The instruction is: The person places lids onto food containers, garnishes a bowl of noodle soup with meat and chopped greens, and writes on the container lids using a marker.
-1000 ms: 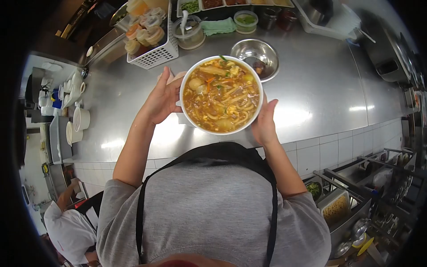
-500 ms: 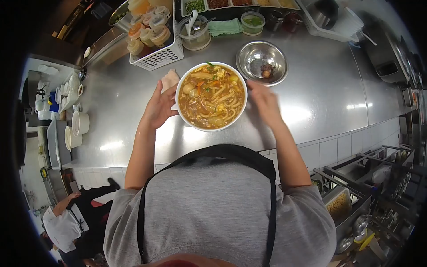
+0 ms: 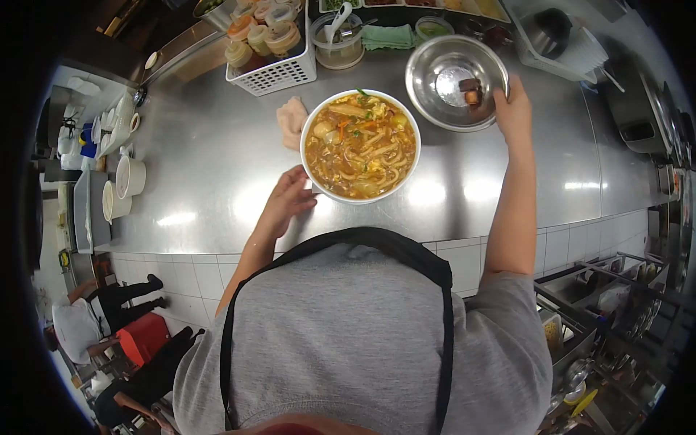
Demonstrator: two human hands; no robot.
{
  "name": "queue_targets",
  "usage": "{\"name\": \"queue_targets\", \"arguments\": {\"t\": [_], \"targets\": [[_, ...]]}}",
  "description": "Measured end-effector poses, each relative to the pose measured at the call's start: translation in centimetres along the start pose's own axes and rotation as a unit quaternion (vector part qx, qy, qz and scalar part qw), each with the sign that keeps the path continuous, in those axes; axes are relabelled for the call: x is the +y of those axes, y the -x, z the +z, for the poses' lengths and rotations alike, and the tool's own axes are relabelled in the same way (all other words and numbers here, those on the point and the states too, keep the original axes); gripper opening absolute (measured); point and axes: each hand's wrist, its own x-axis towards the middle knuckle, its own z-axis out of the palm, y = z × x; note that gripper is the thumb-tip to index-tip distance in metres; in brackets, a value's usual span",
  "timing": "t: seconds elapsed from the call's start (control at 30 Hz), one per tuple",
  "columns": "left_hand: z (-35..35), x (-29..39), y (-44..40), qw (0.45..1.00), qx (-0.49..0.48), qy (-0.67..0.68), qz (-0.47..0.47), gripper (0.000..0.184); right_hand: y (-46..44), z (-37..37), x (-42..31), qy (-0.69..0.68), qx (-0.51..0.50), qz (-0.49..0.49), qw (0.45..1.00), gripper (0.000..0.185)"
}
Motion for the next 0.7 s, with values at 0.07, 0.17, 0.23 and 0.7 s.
{"name": "queue_targets", "arguments": {"t": [0.07, 0.17, 0.23, 0.7], "targets": [[1.3, 0.3, 0.5, 0.999, -0.048, 0.004, 0.001, 0.052, 0.1, -0.1, -2.7, -0.021, 0.028, -0.045, 0.998, 0.026], [1.7, -0.1, 0.3, 0.999, -0.048, -0.001, 0.009, 0.052, 0.8, -0.3, -7.9, -0.051, -0.006, -0.103, 0.993, 0.025], [1.7, -0.2, 0.3, 0.999, -0.041, -0.009, 0.010, 0.052, 1.1, 0.0, -9.1, -0.067, -0.009, -0.104, 0.992, 0.025], [1.3, -0.4, 0.4, 0.998, -0.058, -0.013, 0.030, 0.053, 6.2, 2.4, -16.8, -0.001, -0.018, -0.336, 0.942, 0.030]]}}
